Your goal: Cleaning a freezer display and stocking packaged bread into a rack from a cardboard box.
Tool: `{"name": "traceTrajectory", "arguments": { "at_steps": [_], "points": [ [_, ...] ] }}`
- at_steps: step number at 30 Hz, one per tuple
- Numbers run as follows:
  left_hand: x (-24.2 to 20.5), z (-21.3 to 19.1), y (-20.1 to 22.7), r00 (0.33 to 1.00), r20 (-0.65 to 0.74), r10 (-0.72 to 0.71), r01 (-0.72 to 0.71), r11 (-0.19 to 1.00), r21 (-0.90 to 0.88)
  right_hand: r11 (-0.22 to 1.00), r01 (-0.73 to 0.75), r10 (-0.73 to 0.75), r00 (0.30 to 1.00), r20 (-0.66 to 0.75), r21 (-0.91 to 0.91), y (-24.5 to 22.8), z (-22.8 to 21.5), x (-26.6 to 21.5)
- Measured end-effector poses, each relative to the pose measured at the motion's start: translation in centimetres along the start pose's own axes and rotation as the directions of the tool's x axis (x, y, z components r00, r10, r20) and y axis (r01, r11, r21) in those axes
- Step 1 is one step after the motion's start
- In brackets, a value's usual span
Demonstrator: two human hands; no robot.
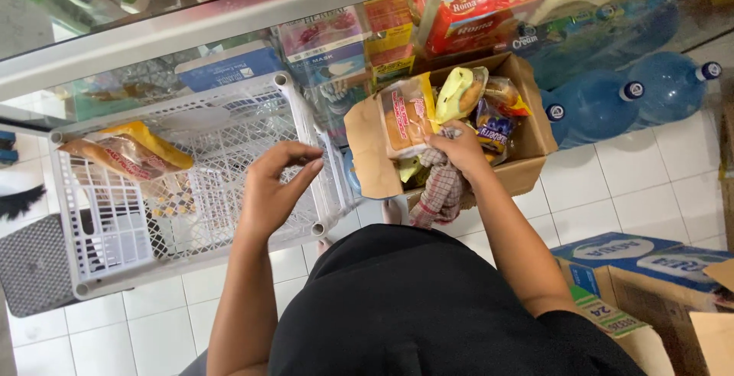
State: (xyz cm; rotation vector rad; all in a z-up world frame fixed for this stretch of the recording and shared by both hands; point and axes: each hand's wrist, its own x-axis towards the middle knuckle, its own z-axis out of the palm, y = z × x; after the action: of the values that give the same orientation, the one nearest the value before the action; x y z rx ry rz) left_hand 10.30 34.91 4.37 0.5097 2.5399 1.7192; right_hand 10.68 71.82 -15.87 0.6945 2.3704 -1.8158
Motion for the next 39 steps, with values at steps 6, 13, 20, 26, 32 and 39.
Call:
{"name": "traceTrajectory", "arguments": {
  "at_steps": [6,13,20,26,32,39],
  "points": [
    [2.2,3.4,-1.7,0.991,0.063,-0.121,0.136,0.916,-0.377,0.958,0.062,-0.114,0.979,0.171,0.282,-7.2,-4.4,-7.5],
    [3.1,8.6,0.5,0.957,0.154,-0.247,0.243,0.387,-0.889,0.893,0.323,-0.411,0.869,0.276,0.313,-10.2,-2.8,-11.0],
    [1.6,7.5,-3.1,0.972,-0.049,-0.23,0.054,0.421,-0.905,0.96,0.28,-0.273,0.899,0.341,0.03,-14.8,-3.2,-11.6],
    [1.5,6.8,0.0,0.96,-0.114,-0.255,0.019,0.468,-0.883,0.633,0.761,-0.74,0.648,-0.18,0.14,-21.2,0.3,-15.7],
    [-0.8,8.3,-5.7,1.0,0.0,-0.014,0.007,0.543,-0.84,0.106,0.917,-0.886,0.263,0.382,-0.385,-22.5,7.6,-15.2],
    [-3.2,6.2,-2.8,0.989,0.141,-0.031,0.124,0.683,-0.72,0.544,0.839,-0.832,0.54,0.131,-0.003,-23.3,6.8,-11.0]
  ]
}}
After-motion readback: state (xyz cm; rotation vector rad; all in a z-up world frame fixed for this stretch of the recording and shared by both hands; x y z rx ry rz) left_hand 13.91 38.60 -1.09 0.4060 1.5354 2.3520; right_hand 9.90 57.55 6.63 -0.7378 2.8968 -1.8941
